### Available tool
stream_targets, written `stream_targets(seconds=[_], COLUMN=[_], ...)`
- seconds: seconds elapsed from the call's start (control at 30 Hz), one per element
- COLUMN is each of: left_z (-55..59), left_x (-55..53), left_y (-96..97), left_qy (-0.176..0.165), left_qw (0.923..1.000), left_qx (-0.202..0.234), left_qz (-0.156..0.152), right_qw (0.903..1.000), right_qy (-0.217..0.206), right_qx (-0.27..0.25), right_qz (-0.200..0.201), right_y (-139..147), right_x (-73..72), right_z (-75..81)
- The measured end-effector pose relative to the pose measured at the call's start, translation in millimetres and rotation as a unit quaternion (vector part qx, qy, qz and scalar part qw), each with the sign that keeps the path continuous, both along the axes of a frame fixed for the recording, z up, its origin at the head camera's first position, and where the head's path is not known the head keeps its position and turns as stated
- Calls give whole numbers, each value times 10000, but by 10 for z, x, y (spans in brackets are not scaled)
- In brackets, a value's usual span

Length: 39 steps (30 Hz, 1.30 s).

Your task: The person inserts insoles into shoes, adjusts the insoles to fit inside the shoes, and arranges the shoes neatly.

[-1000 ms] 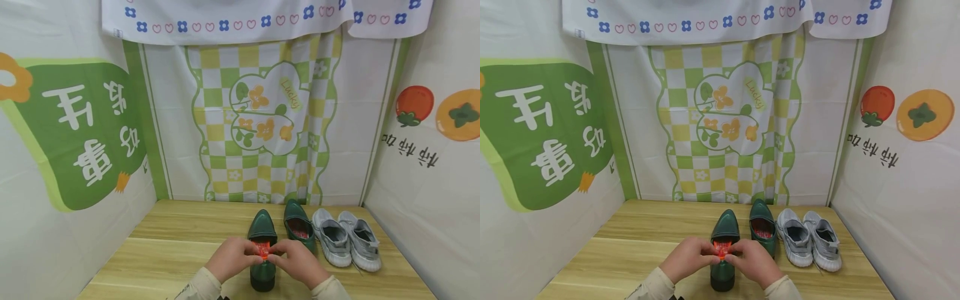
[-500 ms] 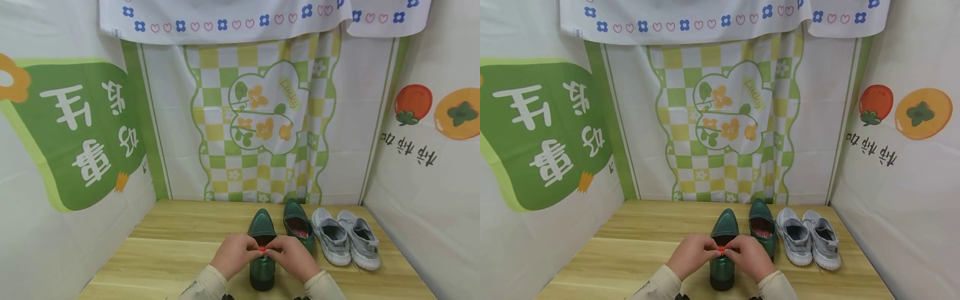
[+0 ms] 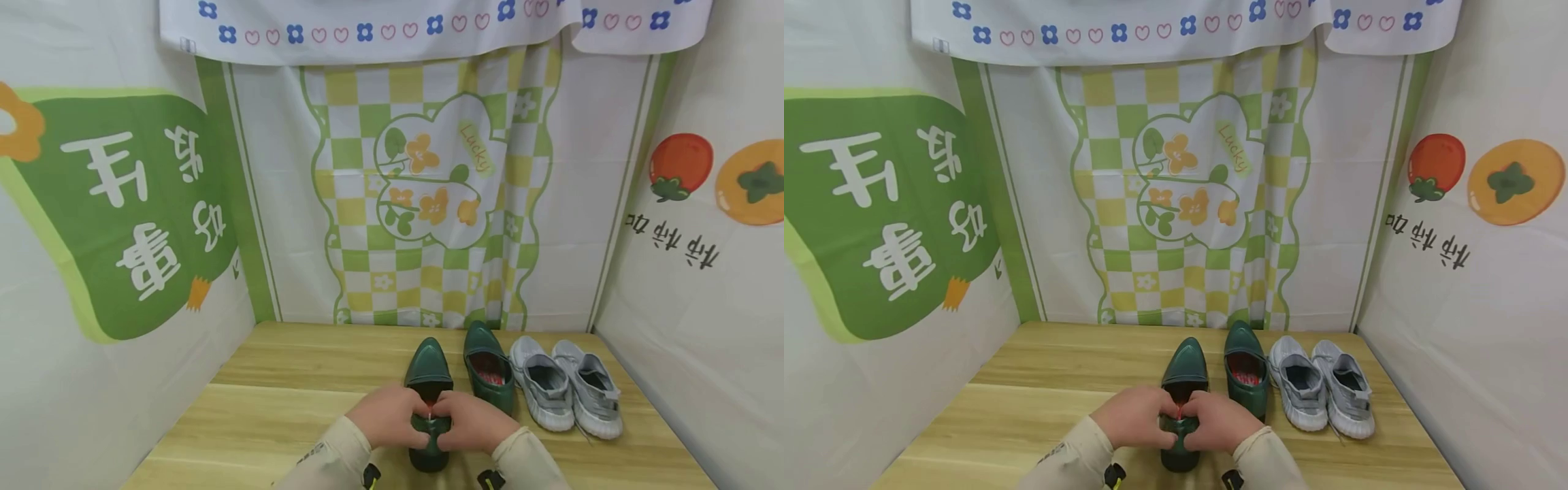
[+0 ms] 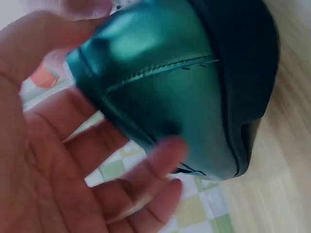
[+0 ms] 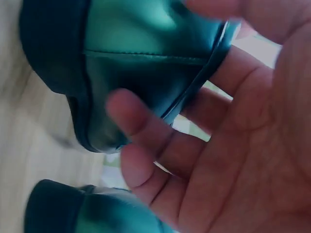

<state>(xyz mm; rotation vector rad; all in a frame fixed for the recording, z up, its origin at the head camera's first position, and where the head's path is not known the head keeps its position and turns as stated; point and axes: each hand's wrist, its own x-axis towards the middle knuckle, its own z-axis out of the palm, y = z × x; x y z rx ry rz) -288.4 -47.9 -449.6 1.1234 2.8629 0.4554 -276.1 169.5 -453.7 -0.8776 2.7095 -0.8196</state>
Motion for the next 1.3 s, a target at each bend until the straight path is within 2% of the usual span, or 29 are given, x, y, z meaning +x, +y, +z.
stream_targets(seconds=[0.07,0.17,0.3,0.5,0.77,0.97,1.1,1.23,1.3], left_z=[-4,-25,-52,-34,5,18,39,43,29], left_x=[2,0,8,28,3,-19,-49,-83,-93], left_y=[61,156,242,261,220,218,219,222,220], left_qy=[126,502,749,531,150,-14,-226,-501,-547], left_qw=[9989,9934,9880,9890,9902,9897,9885,9876,9879], left_qx=[-439,-999,-1274,-1245,-1208,-1241,-1277,-1233,-1192], left_qz=[106,244,454,600,681,720,777,832,830], right_qw=[9995,9972,9928,9893,9885,9877,9880,9888,9891], right_qy=[-51,19,-54,-393,-543,-620,-741,-842,-717], right_qx=[305,727,1172,1343,1377,1406,1326,1209,1268], right_qz=[-53,-161,-246,-405,-295,-287,-260,-226,-212], right_y=[-32,-104,-205,-274,-267,-251,-222,-118,-82], right_x=[0,-10,-50,-63,-86,-132,-205,-500,-594], right_z=[42,101,140,177,226,192,134,-178,-300])
